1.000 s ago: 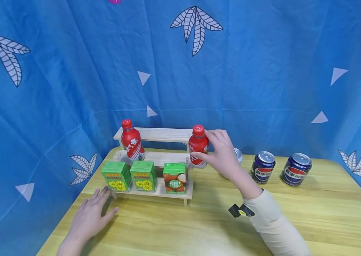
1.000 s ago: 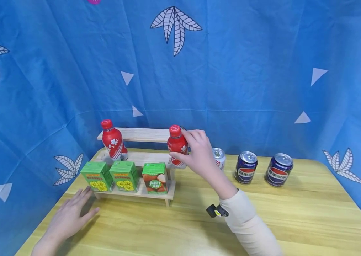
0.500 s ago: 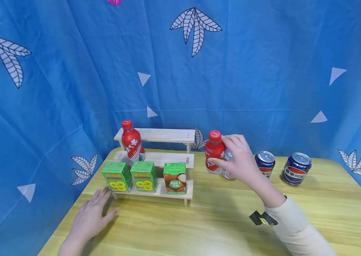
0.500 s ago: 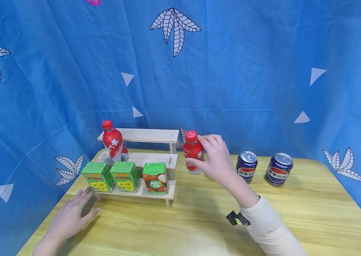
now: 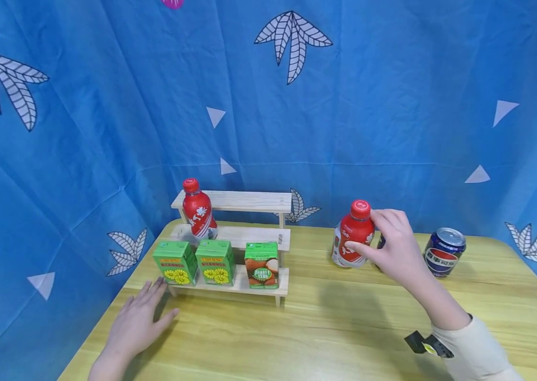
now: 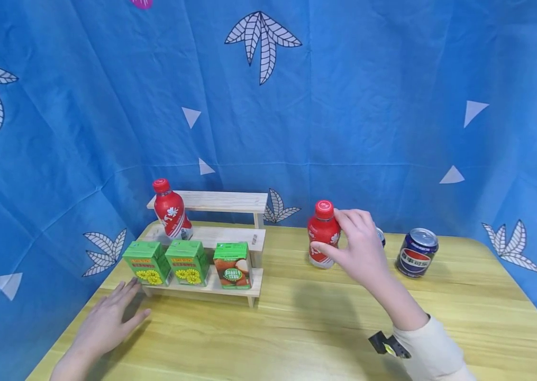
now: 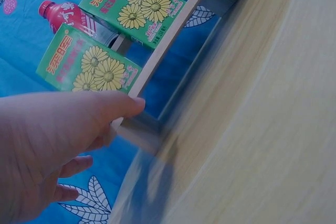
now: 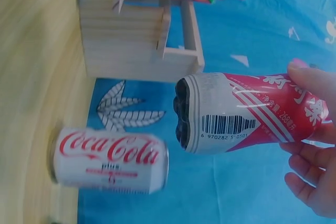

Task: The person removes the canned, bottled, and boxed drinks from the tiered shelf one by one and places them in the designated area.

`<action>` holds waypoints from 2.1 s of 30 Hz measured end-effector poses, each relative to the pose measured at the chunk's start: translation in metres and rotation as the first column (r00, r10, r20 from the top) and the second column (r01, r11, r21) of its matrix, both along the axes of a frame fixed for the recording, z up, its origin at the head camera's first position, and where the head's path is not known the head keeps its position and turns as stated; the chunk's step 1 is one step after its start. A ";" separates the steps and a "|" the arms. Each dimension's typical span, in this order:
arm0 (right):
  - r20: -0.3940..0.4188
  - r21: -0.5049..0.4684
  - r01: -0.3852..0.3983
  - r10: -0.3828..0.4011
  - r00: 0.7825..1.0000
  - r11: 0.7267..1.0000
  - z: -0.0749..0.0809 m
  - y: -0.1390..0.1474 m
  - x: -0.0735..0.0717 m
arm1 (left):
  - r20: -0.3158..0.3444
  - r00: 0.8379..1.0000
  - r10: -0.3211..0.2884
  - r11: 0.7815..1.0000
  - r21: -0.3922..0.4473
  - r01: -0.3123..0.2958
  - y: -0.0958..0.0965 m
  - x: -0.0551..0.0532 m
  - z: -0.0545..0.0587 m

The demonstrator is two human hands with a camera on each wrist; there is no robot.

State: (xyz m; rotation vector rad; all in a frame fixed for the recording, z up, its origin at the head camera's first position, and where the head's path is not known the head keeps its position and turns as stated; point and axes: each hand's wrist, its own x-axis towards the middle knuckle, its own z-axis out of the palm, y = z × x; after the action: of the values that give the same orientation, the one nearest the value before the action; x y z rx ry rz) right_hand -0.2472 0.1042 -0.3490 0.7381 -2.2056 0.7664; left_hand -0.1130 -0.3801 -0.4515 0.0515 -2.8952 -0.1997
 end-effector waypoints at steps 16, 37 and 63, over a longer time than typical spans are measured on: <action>-0.005 -0.024 0.083 -0.083 0.997 0.996 -0.017 0.050 0.015 | 0.021 1.000 0.002 1.000 0.010 -0.002 0.001 -0.002 0.000; 0.159 -0.039 0.228 -0.219 0.963 0.973 -0.038 0.097 0.018 | 0.015 1.000 -0.001 1.000 0.001 0.001 -0.001 -0.001 0.000; 0.314 0.059 0.307 -0.310 0.897 0.950 -0.061 0.135 -0.004 | 0.050 0.999 -0.003 1.000 0.011 0.002 0.000 -0.001 0.002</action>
State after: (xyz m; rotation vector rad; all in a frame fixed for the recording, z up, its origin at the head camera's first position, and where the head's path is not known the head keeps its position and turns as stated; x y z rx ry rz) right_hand -0.2515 0.2393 -0.4104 0.2617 -2.5361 0.7551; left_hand -0.1136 -0.3801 -0.4491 0.0556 -2.9443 -0.2172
